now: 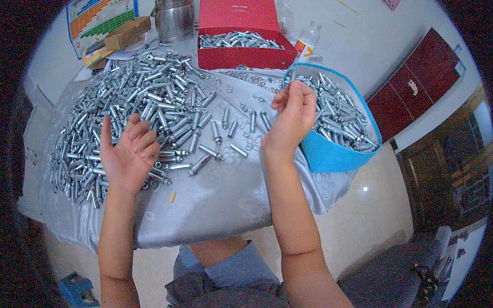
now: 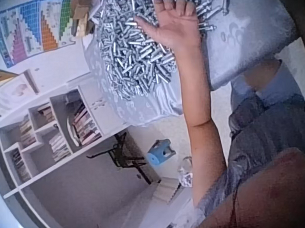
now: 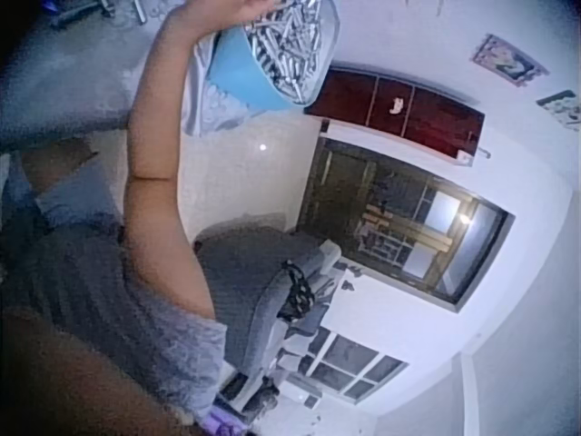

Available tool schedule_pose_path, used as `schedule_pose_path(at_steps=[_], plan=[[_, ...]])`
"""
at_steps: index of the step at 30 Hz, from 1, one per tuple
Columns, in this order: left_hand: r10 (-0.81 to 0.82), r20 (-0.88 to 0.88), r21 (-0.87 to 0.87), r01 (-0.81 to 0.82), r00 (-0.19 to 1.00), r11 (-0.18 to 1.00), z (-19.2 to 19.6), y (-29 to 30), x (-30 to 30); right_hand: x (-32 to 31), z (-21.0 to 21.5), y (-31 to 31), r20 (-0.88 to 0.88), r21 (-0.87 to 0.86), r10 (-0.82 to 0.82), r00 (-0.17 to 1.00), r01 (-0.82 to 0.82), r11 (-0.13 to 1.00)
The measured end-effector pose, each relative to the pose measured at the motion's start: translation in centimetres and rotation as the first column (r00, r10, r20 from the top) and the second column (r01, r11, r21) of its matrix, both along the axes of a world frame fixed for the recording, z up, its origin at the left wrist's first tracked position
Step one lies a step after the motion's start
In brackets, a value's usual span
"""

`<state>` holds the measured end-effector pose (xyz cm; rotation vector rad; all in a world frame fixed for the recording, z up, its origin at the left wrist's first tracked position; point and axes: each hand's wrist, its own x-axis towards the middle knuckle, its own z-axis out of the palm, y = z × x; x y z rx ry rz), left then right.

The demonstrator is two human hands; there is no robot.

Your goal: The person sits at a table covered with a large pile of metal bolts and washers. They repeatedly pick up a bolt and a washer, thread the washer onto the bolt, and place the assembled unit into a blue plastic bin. The person continues this repetitive assembly process throughout the video.

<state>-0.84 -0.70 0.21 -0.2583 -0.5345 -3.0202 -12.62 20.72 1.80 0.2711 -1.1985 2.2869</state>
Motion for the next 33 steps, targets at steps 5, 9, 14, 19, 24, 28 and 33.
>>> schedule_pose_path(at_steps=[5, 9, 14, 19, 24, 28, 33], plan=[[0.008, 0.008, 0.001, -0.008, 1.000, 1.000, -0.2, -0.2, 0.1, 0.1, 0.1, -0.4, 0.014, -0.009, 0.057, 0.998, -0.056, 0.998], [-0.004, 0.009, 0.008, 0.004, 1.000, 1.000, -0.2, -0.1, -0.2, -0.6, -0.9, 0.2, 0.052, 0.561, 0.022, 0.998, -0.047, 0.826], [0.005, 0.072, 0.036, -0.008, 0.997, 0.999, 0.1, 0.0, -0.2, 0.3, -1.6, 0.6, 0.321, 0.946, 0.008, 0.947, -0.320, -0.058], [-0.056, 0.042, 0.027, 0.055, 0.998, 0.998, -0.7, -0.5, -0.3, 0.8, -1.9, 1.3, 0.349, 0.921, 0.111, 0.931, -0.318, -0.226], [0.082, 0.428, -0.353, 0.083, 0.900, 0.932, -0.4, 0.0, -0.6, 0.6, -1.9, 1.5, 0.453, 0.882, 0.162, 0.876, -0.415, -0.221], [0.299, 0.296, -0.760, 0.033, 0.907, 0.650, -1.3, 1.1, -0.9, 0.8, -2.0, 0.7, 0.365, 0.924, 0.150, 0.919, -0.338, -0.177], [0.622, -0.090, -0.894, -0.338, 0.778, 0.293, -2.2, 0.6, -1.6, 0.9, -2.0, -0.4, 0.289, 0.957, 0.121, 0.950, -0.289, -0.018]])
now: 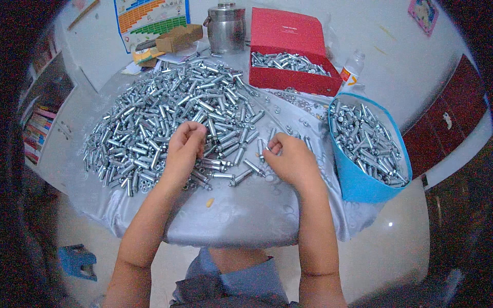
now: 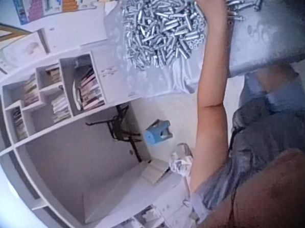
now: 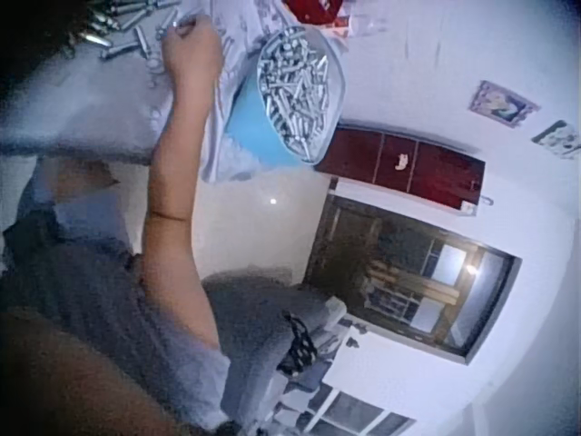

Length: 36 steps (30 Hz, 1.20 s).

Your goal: The person sits at a table covered with a large pile of metal bolts and washers. They repeatedly pick up a bolt and a washer, thread the washer onto the bolt, and place the assembled unit into a blue plastic bin. The person continues this repetitive assembly process throughout the video.

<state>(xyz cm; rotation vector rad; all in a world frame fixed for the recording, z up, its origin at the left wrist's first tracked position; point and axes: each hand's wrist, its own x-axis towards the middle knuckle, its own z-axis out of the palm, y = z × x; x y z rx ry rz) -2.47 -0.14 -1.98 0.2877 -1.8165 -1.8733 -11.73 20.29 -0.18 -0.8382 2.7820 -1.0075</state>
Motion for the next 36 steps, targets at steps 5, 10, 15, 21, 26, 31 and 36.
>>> schedule_pose_path(at_steps=[5, 10, 15, 21, 26, 31, 36], plan=[[0.240, -0.161, -0.832, -0.262, 0.958, 0.489, -1.5, -3.3, -0.3, -0.2, -0.1, -0.5, 0.008, -0.141, -0.010, 1.000, 0.011, 0.990], [0.366, -0.072, -0.945, -0.181, 0.928, 0.273, -1.0, -6.1, 0.3, -0.3, -0.2, -0.4, -0.033, -0.278, -0.049, 0.998, 0.038, 0.960], [0.449, 0.062, -0.996, 0.023, 0.892, 0.092, -1.4, -12.7, 0.7, -0.3, -0.1, -0.3, -0.051, -0.271, -0.065, 0.997, 0.049, 0.961], [0.697, 0.176, -0.982, 0.169, 0.695, 0.080, 0.9, -17.0, 0.6, -0.5, -0.2, -0.3, -0.053, -0.236, -0.073, 0.996, 0.058, 0.970], [0.773, 0.100, -0.995, 0.077, 0.627, 0.066, 0.7, -20.5, -0.3, -0.2, -0.1, -0.8, -0.025, -0.239, -0.074, 0.997, 0.066, 0.969], [0.739, 0.087, -0.996, 0.050, 0.668, 0.072, 1.0, -21.9, -0.8, -0.4, -0.3, -0.7, -0.067, -0.244, -0.073, 0.995, 0.055, 0.968], [0.714, 0.075, -0.995, 0.001, 0.696, 0.103, 1.0, -24.3, -0.6, -0.3, -0.3, -0.8, -0.092, -0.266, -0.053, 0.994, 0.027, 0.964]])
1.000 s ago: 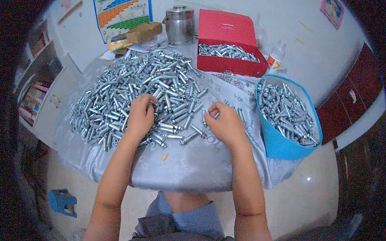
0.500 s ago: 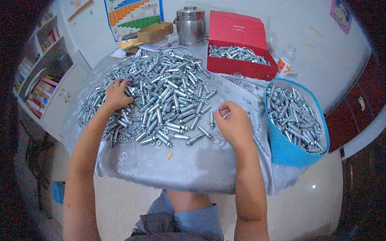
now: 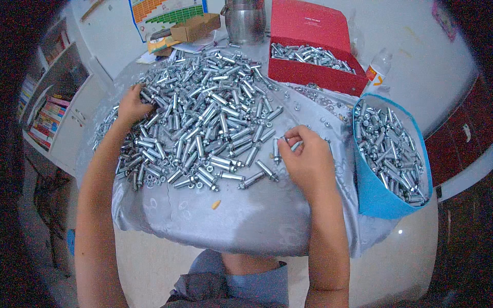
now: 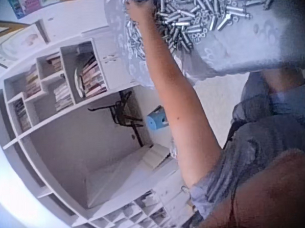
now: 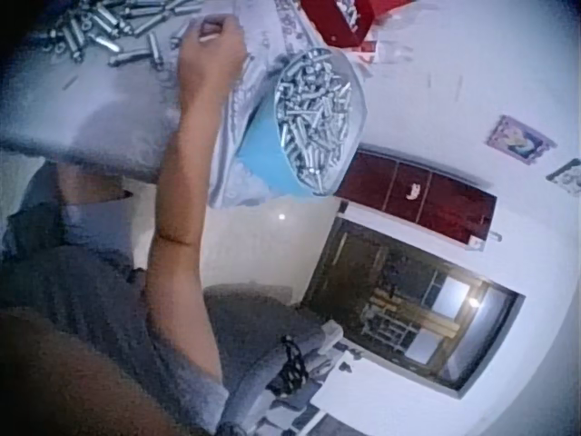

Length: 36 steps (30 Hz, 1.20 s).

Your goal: The person sits at a table covered with a large pile of metal bolts and washers. They repeatedly pick up a bolt and a washer, thread the washer onto the bolt, and place the assembled unit into a blue plastic bin. The person continues this repetitive assembly process throughout the video.

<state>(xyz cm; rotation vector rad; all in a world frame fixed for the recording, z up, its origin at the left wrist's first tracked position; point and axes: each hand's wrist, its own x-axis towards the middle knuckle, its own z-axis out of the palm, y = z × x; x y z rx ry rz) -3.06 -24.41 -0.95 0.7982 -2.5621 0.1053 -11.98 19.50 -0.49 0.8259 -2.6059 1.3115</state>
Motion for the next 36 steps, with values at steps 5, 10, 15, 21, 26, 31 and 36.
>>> schedule_pose_path(at_steps=[5, 10, 15, 21, 26, 31, 36], plan=[[0.159, 0.080, 0.105, -0.167, 0.984, 0.980, 0.4, -2.4, -0.3, -0.3, -0.3, 0.1, 0.016, -0.008, -0.031, 0.999, 0.031, 0.999], [0.332, 0.009, 0.452, -0.300, 0.943, 0.840, 0.8, -8.4, 2.7, -0.1, 0.0, -0.2, 0.034, -0.010, -0.048, 0.998, 0.048, 0.999], [0.293, -0.229, 0.529, -0.134, 0.928, 0.838, -0.4, -10.7, 6.9, -0.2, 0.0, -0.1, 0.028, -0.036, -0.044, 0.999, 0.045, 0.998], [0.230, -0.402, 0.476, -0.012, 0.886, 0.879, -3.3, -13.6, 10.9, -0.1, 0.4, -0.3, 0.024, -0.063, -0.050, 0.998, 0.051, 0.997], [0.180, -0.366, 0.406, -0.017, 0.913, 0.914, -2.8, -12.8, 11.1, -0.2, 0.0, -0.7, 0.006, -0.078, -0.018, 1.000, 0.018, 0.997], [0.211, -0.361, 0.543, 0.021, 0.908, 0.839, -1.4, -11.3, 11.0, 0.0, -0.1, -0.9, 0.021, -0.067, -0.002, 1.000, 0.003, 0.998], [0.128, -0.319, 0.408, 0.014, 0.939, 0.913, -0.1, -8.5, 9.8, -0.5, -0.4, -0.5, 0.006, -0.074, -0.010, 1.000, 0.010, 0.997]])
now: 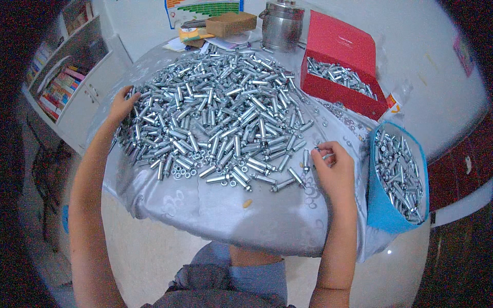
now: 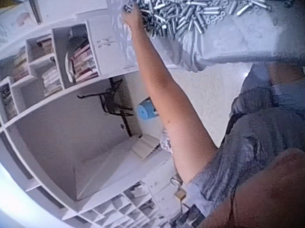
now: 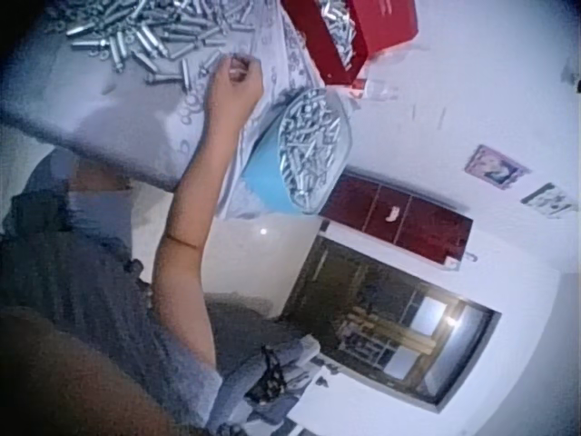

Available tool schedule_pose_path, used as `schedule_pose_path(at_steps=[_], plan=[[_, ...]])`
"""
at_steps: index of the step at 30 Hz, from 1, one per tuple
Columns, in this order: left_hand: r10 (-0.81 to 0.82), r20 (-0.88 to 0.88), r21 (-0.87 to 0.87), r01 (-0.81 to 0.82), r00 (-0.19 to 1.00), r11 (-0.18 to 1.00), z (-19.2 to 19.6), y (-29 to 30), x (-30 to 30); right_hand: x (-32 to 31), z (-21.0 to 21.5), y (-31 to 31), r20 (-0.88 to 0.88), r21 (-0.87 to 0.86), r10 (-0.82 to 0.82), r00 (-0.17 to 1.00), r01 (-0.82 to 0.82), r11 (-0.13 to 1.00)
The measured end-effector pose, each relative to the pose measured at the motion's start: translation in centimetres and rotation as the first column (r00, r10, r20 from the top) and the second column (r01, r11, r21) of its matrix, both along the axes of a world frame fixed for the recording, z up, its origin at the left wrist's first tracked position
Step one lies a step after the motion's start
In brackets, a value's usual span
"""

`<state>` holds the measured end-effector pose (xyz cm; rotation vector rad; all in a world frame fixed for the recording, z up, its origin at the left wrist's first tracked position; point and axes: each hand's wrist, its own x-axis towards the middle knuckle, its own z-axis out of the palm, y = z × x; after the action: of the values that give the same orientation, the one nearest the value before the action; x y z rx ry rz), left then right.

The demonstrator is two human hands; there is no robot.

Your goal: The person sits at a table covered with a large pile of metal bolts and washers. They repeatedly pick up a bolt and a washer, thread the washer onto the bolt, and place the assembled unit into a blue plastic bin. The person continues this repetitive assembly process throughout the video.

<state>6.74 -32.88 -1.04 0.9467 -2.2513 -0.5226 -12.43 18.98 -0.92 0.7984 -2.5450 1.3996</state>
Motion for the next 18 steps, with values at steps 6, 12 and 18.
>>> schedule_pose_path(at_steps=[6, 12, 18], plan=[[-0.070, -0.030, -0.016, 0.070, 0.997, 0.997, -0.2, -1.2, 0.8, 0.2, 0.0, -0.4, 0.008, -0.003, 0.017, 1.000, -0.017, 1.000], [-0.136, -0.244, 0.222, 0.192, 0.960, 0.956, 1.0, -3.7, 3.0, 0.5, 0.1, -0.3, 0.040, -0.027, 0.002, 0.999, -0.001, 1.000], [-0.212, -0.099, 0.156, 0.226, 0.972, 0.961, 3.1, -0.3, 2.4, 0.4, 0.1, -0.2, 0.035, -0.038, 0.030, 0.999, -0.029, 0.999]])
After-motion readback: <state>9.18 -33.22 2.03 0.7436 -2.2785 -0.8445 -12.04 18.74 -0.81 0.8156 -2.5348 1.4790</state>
